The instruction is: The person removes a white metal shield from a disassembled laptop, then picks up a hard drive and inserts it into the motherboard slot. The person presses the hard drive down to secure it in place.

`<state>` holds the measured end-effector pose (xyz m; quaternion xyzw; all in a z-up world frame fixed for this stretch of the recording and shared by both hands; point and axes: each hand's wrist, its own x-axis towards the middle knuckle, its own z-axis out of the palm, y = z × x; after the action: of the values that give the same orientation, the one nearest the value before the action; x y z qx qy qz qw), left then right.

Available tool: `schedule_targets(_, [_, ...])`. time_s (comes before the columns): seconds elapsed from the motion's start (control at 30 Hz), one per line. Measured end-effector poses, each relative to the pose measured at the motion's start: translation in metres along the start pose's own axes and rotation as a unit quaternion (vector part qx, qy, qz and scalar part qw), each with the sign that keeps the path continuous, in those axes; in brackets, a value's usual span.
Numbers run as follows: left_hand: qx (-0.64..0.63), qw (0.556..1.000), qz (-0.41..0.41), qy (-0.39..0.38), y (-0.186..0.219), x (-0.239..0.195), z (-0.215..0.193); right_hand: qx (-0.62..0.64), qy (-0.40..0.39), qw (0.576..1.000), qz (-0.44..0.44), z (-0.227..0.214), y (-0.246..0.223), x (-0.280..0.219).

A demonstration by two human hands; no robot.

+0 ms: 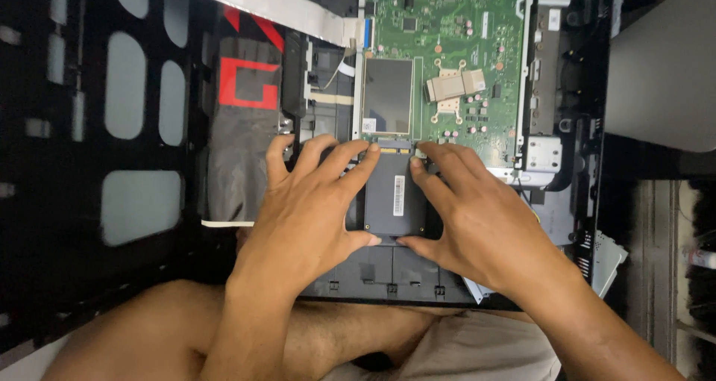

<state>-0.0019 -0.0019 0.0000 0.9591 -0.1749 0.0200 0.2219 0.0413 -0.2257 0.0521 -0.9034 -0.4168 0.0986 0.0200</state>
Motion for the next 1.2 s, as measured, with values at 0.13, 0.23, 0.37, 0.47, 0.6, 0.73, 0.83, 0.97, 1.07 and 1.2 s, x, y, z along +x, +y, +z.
schedule_targets(0.13, [-0.006,1.0,0.004,-0.002,0.0014,-0.0013,-0.0013,0.008,0.003,1.0,0.0,0.0008,-0.0007,-0.0007])
schedule_targets(0.23, [0.003,1.0,0.009,-0.008,0.001,-0.0009,-0.0014,0.021,0.01,1.0,0.003,0.0017,0.0005,-0.0004])
schedule_targets(0.37, [0.003,1.0,0.013,-0.001,-0.0004,-0.0005,-0.0007,0.034,-0.006,0.999,0.011,0.0001,0.0008,0.0007])
schedule_targets(0.47, [-0.01,1.0,0.017,-0.003,-0.0008,-0.0012,-0.0013,0.061,0.006,0.998,0.001,-0.0002,0.0009,-0.0001])
schedule_targets(0.6, [-0.036,0.999,0.008,-0.008,0.0003,-0.0028,-0.0018,0.085,0.023,0.996,-0.012,-0.0008,0.0019,-0.0019])
schedule_targets(0.73, [-0.042,0.999,0.012,0.001,0.0044,-0.0053,-0.0018,0.073,0.014,0.997,-0.013,0.0014,0.0006,-0.0059])
schedule_targets(0.83, [-0.033,0.999,0.013,0.008,0.0045,-0.0052,-0.0018,0.052,0.015,0.998,-0.008,0.0028,0.0,-0.0058])
schedule_targets(0.97, [-0.028,0.999,0.014,0.009,0.0052,-0.0063,-0.0008,0.061,0.019,0.998,-0.014,0.0033,0.0001,-0.0068])
schedule_targets(1.07, [-0.033,0.999,0.014,0.014,0.0055,-0.0069,-0.0027,0.063,0.018,0.998,-0.011,0.0028,-0.0008,-0.0071])
schedule_targets(1.2, [-0.061,0.998,0.005,-0.007,0.0057,-0.003,-0.0085,0.087,0.04,0.995,-0.025,0.0044,0.0031,-0.0079])
